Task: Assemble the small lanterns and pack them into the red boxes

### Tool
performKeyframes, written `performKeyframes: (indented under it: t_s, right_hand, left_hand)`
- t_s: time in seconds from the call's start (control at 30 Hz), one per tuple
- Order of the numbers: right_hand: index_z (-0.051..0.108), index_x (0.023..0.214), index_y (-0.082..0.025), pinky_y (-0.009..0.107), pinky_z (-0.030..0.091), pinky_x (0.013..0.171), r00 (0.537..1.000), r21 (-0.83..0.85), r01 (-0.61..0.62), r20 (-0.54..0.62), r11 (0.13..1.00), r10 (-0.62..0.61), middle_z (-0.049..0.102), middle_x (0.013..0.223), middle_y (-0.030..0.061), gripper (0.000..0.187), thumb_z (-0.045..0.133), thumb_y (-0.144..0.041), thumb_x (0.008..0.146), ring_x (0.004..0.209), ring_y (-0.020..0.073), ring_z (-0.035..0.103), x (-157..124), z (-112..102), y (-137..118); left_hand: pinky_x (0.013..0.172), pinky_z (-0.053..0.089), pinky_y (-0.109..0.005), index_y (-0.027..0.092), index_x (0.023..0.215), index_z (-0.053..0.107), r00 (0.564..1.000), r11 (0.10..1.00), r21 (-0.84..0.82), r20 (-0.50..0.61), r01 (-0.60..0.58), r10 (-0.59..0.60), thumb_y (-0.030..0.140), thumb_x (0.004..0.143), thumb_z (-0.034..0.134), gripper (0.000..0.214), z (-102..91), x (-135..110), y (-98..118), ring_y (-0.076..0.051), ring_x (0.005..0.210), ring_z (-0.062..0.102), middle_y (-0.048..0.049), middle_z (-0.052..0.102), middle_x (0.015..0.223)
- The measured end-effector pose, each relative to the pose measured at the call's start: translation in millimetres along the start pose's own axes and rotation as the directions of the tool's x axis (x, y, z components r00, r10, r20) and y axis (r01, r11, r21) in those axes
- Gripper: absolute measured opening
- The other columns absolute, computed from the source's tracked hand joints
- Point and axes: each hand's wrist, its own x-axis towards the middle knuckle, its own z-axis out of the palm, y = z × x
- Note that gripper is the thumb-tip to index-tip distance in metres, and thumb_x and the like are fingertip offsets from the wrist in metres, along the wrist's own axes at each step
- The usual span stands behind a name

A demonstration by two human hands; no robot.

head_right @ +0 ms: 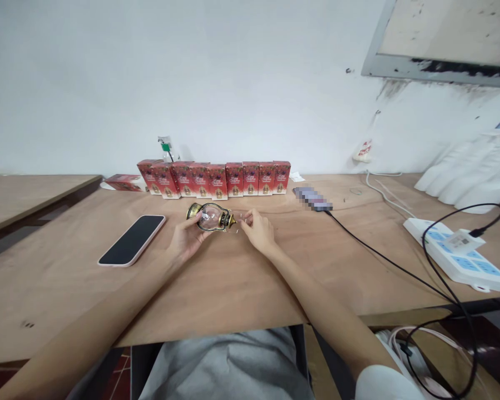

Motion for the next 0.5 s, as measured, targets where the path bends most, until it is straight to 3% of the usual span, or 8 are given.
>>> performKeyframes:
  t_s: [0.13,0.23,0.33,0.43,0.5]
  right_hand:
    - [0.057,0.062,-0.020,0.024,0.033,0.052,0.996,0.054,-0.025,-0.082,0.998,0.029,0.062,0.060,0.0005,0.025,0.061,-0.039,0.078,0.057,0.0150,0.055,3,-6,0]
    - [0.053,0.057,-0.019,0.024,0.035,0.051,0.987,0.202,-0.031,-0.147,0.979,0.061,0.056,0.053,-0.0020,0.028,0.064,-0.038,0.074,0.051,0.0124,0.050,8,-10,0]
    - [0.050,0.057,-0.019,0.023,0.035,0.050,0.986,0.385,0.033,-0.164,0.922,0.033,0.051,0.052,-0.0039,0.031,0.065,-0.040,0.073,0.049,0.0104,0.045,9,-12,-4]
    - [0.051,0.061,-0.019,0.025,0.037,0.054,0.969,0.375,0.198,-0.215,0.906,-0.122,0.052,0.057,-0.0029,0.029,0.063,-0.040,0.078,0.054,0.0112,0.045,1,-15,-14]
    - [0.053,0.063,-0.020,0.028,0.039,0.061,0.917,0.234,0.374,-0.237,0.898,-0.320,0.056,0.061,-0.0009,0.025,0.062,-0.035,0.081,0.061,0.0134,0.047,-8,-16,-24]
  left_hand:
    - [0.075,0.058,-0.028,0.011,0.094,0.060,0.995,0.994,0.081,-0.061,-0.075,0.080,0.015,0.073,0.067,0.022,-1.5,3,-4,-0.014,0.077,0.067,-0.0056,0.070,0.089]
    - [0.073,0.058,-0.031,0.013,0.091,0.055,0.984,0.979,0.179,-0.137,-0.093,0.118,0.016,0.067,0.075,0.031,-3.2,5,-7,-0.013,0.074,0.066,-0.0043,0.067,0.091]
    - [0.067,0.057,-0.029,0.013,0.090,0.056,0.985,0.947,0.308,-0.117,-0.089,0.130,0.020,0.062,0.080,0.037,-4.3,6,-10,-0.014,0.075,0.065,-0.0054,0.064,0.095]
    - [0.059,0.053,-0.024,0.013,0.088,0.058,0.988,0.856,0.504,-0.030,-0.114,0.150,0.027,0.055,0.084,0.044,-5.7,5,-14,-0.014,0.074,0.062,-0.0049,0.063,0.089]
    - [0.055,0.047,-0.022,0.013,0.084,0.058,0.987,0.759,0.633,0.058,-0.152,0.149,0.031,0.051,0.085,0.046,-7.1,4,-18,-0.013,0.066,0.058,-0.0017,0.063,0.078]
